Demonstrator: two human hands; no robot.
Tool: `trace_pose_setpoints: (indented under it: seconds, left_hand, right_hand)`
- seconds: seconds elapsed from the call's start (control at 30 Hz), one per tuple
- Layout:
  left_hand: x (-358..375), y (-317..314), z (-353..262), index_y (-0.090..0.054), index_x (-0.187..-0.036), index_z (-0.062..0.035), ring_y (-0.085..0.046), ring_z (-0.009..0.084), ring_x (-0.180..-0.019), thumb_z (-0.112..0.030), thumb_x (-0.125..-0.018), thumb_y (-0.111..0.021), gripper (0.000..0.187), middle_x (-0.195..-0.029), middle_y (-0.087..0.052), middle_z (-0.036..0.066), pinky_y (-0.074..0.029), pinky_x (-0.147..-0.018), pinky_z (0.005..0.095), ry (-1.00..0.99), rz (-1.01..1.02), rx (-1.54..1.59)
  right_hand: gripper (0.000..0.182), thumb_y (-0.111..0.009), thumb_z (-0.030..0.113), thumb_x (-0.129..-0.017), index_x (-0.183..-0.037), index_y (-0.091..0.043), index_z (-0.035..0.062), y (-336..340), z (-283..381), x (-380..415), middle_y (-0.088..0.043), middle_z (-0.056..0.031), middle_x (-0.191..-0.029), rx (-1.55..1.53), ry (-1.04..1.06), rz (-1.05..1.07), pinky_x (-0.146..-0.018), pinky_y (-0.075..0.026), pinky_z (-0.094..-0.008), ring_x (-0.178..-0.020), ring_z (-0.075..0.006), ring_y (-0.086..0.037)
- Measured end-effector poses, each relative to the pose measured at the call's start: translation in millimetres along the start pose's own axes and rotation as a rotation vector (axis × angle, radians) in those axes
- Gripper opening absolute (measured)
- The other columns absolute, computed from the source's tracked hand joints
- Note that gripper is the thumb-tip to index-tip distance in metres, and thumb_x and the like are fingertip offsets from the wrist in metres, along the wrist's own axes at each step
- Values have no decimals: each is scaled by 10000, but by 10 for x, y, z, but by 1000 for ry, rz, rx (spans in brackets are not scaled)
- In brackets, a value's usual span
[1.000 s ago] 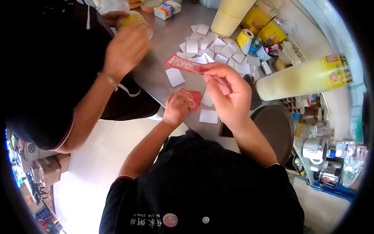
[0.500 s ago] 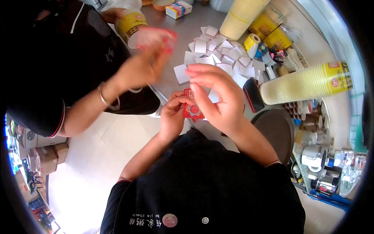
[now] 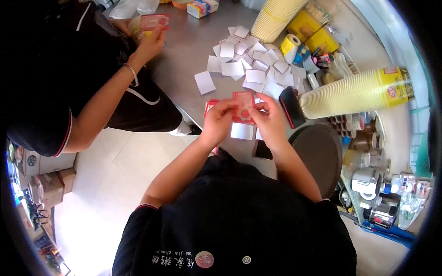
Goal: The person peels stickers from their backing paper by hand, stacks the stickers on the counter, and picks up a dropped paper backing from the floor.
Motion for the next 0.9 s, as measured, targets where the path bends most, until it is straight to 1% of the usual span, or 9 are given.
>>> trace_pose_setpoints:
  seconds: [0.03, 0.07, 0.13, 0.17, 0.23, 0.27, 0.37, 0.53, 0.9]
  left_hand:
    - [64, -63, -107, -554, -1085, -7, -569, 169, -904, 51, -839, -407, 292, -1044, -576, 92, -463, -789, 281, 37, -18, 295]
    - [120, -79, -281, -554, -1085, -7, -569, 169, -904, 51, -839, -407, 292, -1044, -576, 92, -463, -789, 281, 41, -15, 289]
    - [231, -26, -486, -556, -1042, -1, -576, 160, -857, -5, -874, -456, 196, -968, -596, 92, -472, -754, 283, 304, -73, 346]
    - [270, 23, -490, -556, -1042, -1, -576, 160, -857, -5, -874, -456, 196, -968, -596, 92, -472, -754, 283, 304, -71, 340]
    - [352, 102, -490, -560, -983, -2, -579, 139, -787, -54, -885, -510, 122, -887, -609, 75, -479, -703, 271, 346, 33, 298]
    - [387, 114, -519, -560, -983, -2, -579, 139, -787, -54, -885, -510, 122, -887, -609, 75, -479, -703, 271, 345, 29, 294]
    - [483, 132, -657, -560, -958, -10, -576, 131, -732, -58, -869, -547, 101, -845, -609, 60, -485, -671, 265, 331, -20, 342]
    - [574, 164, -797, -565, -953, -12, -573, 134, -725, -48, -867, -546, 95, -835, -610, 67, -483, -657, 260, 212, 8, 400]
    - [651, 179, -850, -574, -955, -12, -584, 136, -718, -57, -865, -557, 102, -832, -619, 75, -486, -656, 265, 153, -11, 379]
  right_hand:
    - [432, -595, 29, -831, -1216, -405, -23, 28, 54, 23, -578, -92, -867, -70, -27, -18, -519, -451, -216, -600, -112, -572]
    - [432, -595, 29, -831, -1216, -405, -23, 32, 103, 37, -578, -92, -867, -76, -28, -22, -519, -451, -216, -600, -112, -572]
    - [447, -590, 22, -832, -1229, -387, 1, 30, 167, 66, -571, -96, -871, -289, -86, -33, -506, -448, -221, -612, -125, -583]
    - [447, -590, 22, -832, -1229, -387, 1, 13, 206, 80, -571, -96, -871, -295, -84, -35, -506, -448, -221, -612, -125, -583]
    - [458, -590, 20, -835, -1237, -370, 23, -62, 288, 125, -568, -103, -895, -339, -55, -1, -505, -448, -223, -615, -137, -591]
    - [458, -590, 20, -835, -1237, -370, 23, -97, 328, 145, -568, -103, -895, -343, -56, 3, -505, -448, -223, -615, -137, -591]
    - [437, -583, 23, -843, -1225, -371, 29, -199, 467, 201, -567, -104, -907, -328, 38, 62, -502, -457, -225, -626, -139, -600]
    - [410, -570, 17, -851, -1211, -375, 21, -280, 551, 225, -565, -107, -913, -316, 131, 92, -495, -473, -220, -637, -137, -611]
    - [382, -565, 21, -856, -1193, -384, 9, -315, 597, 288, -564, -104, -913, -307, 163, 102, -488, -458, -210, -644, -133, -610]
Point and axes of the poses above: each hand's wrist, its own x-axis away from the middle knuckle, its own y-axis out of the back of the hand, z = x × y, the point moved 1 cm from there along -x, towards the middle knuckle
